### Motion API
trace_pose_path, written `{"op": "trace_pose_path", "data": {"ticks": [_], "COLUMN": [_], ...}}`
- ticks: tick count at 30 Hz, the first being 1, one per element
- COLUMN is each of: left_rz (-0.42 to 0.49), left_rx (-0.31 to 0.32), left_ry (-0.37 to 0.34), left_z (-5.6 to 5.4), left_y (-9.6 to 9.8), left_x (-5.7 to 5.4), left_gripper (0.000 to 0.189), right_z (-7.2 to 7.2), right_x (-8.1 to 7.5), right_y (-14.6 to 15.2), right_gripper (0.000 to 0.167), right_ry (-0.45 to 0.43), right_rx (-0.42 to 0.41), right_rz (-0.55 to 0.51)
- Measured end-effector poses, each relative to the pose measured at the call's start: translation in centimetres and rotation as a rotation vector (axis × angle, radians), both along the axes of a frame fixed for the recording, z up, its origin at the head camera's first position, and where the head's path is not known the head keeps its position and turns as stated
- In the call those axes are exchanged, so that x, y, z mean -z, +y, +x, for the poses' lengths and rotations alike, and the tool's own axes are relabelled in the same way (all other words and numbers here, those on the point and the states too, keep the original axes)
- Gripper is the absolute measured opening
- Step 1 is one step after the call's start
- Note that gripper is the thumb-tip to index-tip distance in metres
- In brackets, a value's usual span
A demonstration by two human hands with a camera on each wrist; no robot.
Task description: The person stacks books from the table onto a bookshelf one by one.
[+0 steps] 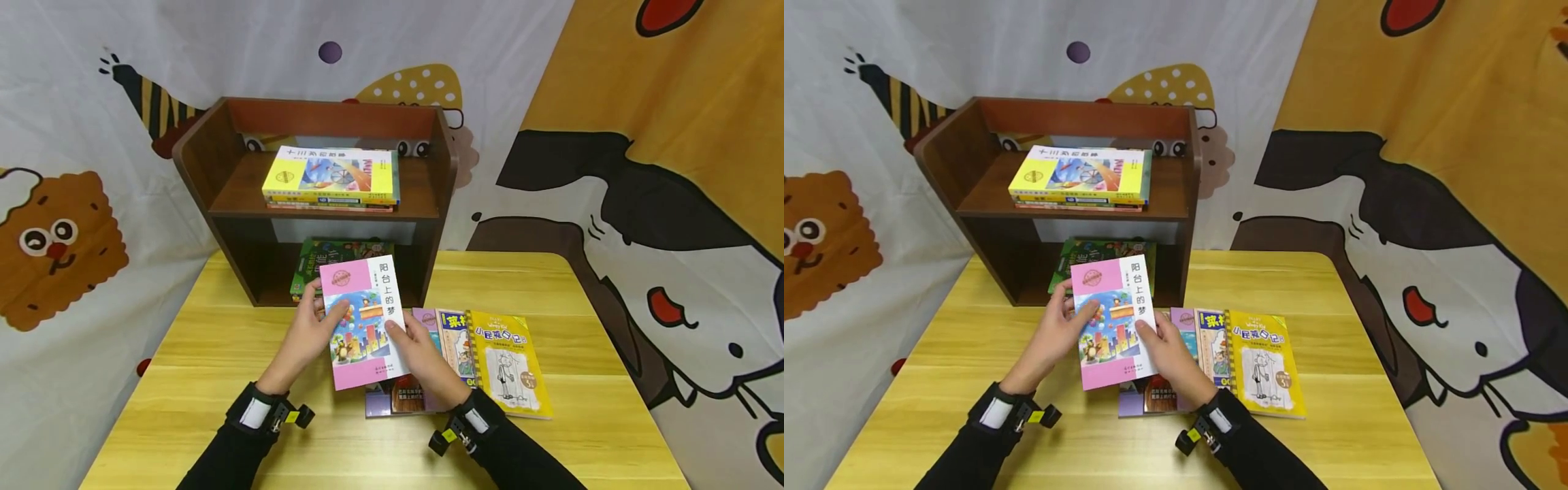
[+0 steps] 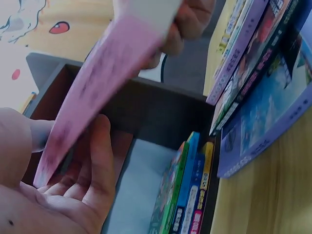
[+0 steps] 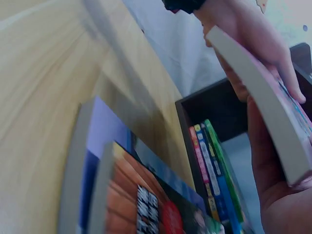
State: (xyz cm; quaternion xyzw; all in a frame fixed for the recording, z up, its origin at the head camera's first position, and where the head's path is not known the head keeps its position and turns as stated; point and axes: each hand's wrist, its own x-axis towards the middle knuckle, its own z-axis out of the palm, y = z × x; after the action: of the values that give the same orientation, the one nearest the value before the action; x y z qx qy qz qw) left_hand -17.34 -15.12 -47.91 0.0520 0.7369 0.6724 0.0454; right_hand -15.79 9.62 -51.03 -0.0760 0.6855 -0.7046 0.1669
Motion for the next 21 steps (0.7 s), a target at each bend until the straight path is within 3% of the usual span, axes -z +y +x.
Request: {"op": "trace_pose_path", "data": {"ticks": [3,7,15,21], "left_rz": [-0.016,-0.031,-0.067,-0.045], "left_rx": [-0.026,-0.028,0.122,0.224], "left_ry": [0.027,0.079,0.171,0.139], "left_z": [-0.3,-0.6,-0.1,0.1], "left_y": [-0.9,-2.0,-3.2,-2.7], "left_x": [-0.1,-0.2,-0.2,-0.2], "left_gripper": [0.066,0.067,0.069,0.074], "right_z": [-0.8,-2.4,-5.8,-7.0], "right_x": [-0.6,-2.0,-5.2,-6.8], "right_y": [0.9,2.5,5.0,5.2], "right_gripper": [0.051,0.052,0.048,0.048], "right_ry": [-0.008,-0.025,-0.007,-0.001], "right_rx": [-0.022,-0.120,-0.382,-0.514], "right_rz": [-0.005,0.032,0.151,0.231]}}
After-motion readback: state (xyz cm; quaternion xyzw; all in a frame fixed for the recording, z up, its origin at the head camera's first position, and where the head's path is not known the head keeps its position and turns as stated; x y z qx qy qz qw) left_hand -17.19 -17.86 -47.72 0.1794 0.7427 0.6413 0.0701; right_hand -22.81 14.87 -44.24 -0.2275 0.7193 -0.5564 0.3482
